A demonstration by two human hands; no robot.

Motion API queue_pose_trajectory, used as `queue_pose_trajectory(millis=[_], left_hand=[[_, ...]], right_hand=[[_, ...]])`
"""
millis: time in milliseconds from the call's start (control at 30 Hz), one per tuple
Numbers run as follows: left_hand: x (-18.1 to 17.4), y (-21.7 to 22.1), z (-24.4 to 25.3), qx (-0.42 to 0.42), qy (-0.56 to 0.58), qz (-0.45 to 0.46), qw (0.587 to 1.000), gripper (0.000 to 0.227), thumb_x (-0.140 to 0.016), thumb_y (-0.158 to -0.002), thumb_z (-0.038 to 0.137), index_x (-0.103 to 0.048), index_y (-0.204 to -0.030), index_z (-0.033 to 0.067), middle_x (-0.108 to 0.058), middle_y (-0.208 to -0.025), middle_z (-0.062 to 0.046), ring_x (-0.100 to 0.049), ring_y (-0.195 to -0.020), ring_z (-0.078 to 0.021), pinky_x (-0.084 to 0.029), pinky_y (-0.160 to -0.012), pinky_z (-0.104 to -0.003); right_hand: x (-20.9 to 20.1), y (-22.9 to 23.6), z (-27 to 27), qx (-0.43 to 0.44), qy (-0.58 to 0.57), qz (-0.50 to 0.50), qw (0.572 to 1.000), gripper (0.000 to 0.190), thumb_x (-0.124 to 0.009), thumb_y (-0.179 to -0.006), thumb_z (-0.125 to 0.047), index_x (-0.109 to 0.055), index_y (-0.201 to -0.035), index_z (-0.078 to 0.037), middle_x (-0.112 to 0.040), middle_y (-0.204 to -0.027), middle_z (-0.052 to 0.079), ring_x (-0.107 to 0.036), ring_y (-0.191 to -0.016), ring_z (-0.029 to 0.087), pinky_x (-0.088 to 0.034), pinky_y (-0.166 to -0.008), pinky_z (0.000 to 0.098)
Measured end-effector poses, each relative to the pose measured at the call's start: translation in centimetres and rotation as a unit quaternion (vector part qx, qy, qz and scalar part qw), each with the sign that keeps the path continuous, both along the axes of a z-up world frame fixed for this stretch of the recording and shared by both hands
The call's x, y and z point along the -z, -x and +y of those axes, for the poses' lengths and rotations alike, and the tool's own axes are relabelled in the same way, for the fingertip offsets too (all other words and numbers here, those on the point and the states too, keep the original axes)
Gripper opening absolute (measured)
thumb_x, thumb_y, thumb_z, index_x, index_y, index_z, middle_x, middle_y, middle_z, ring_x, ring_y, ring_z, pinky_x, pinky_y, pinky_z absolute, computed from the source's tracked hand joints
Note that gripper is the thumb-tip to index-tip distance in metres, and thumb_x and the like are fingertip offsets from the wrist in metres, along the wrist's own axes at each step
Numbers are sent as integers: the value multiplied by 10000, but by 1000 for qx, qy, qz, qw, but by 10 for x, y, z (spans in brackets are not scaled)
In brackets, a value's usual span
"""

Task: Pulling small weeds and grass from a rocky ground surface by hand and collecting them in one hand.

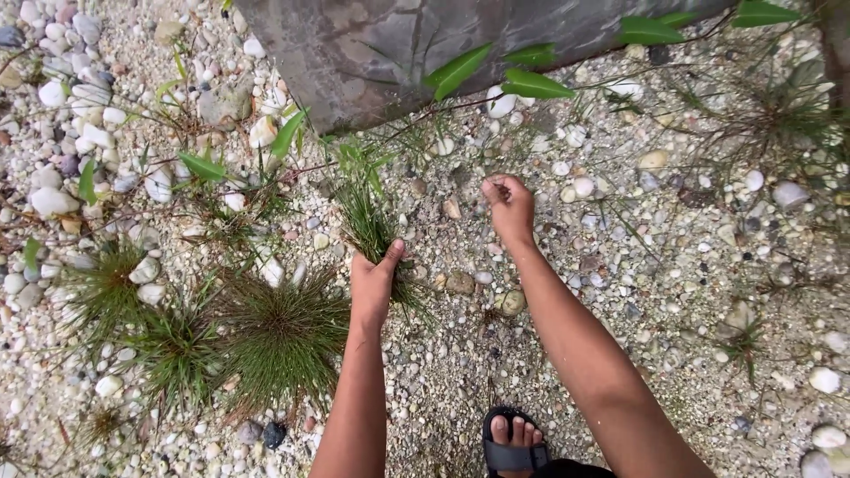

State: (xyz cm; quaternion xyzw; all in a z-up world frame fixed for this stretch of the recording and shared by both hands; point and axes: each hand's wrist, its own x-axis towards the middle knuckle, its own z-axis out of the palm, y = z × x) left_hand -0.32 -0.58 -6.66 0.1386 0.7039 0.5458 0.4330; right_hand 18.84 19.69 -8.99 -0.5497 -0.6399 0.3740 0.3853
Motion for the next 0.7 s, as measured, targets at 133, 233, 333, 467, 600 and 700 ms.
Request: queue_pose_trajectory(millis=[133,233,333,467,600,700], left_hand=[[-1,-5,1,2,-24,-15,1000,223,-805,-914,253,-745,-958,43,-721,-813,-67,-610,-729,-148,-527,-741,-365],[-5,-9,5,1,-27,-16,1000,238,-809,-911,261,-747,-933,32,-709,-784,-69,-595,-720,-146,-516,-725,-372],[-7,-7,6,4,-34,-12,999,210,-796,-915,234,-737,-904,33,-689,-766,-60,-575,-712,-142,-499,-702,-340],[-4,0,-2,6,-43,-10,999,216,-783,-933,233,-708,-916,31,-705,-783,-70,-595,-713,-148,-516,-703,-341],[-10,-1,-6,2,-45,-5,999,196,-772,-935,217,-707,-890,37,-692,-776,-45,-576,-723,-127,-501,-698,-319],[21,-3,-5,14,-44,6,999,211,-783,-931,227,-722,-865,36,-677,-761,-49,-559,-725,-141,-499,-700,-335]], right_hand=[[-1,-11,4,-27,205,150,967,129,-709,-981,-199,-678,-1020,-80,-704,-888,31,-679,-781,105,-569,-579,181],[21,-12,12,-135,9,-241,961,291,-752,-933,-294,-675,-858,-23,-660,-823,154,-695,-863,374,-577,-745,472],[25,-1,8,-87,-2,-200,976,295,-710,-971,-311,-672,-910,-25,-663,-890,173,-674,-963,405,-551,-867,486],[21,8,12,-85,-27,-155,984,237,-685,-995,-248,-684,-987,-11,-695,-933,187,-681,-978,424,-546,-875,500],[-8,19,12,-21,42,-185,982,170,-619,-1035,-234,-655,-1062,-70,-744,-966,144,-696,-1004,383,-538,-948,510],[-4,24,30,-5,38,-168,985,159,-656,-992,-201,-662,-1036,-49,-748,-916,172,-717,-974,398,-540,-894,521]])
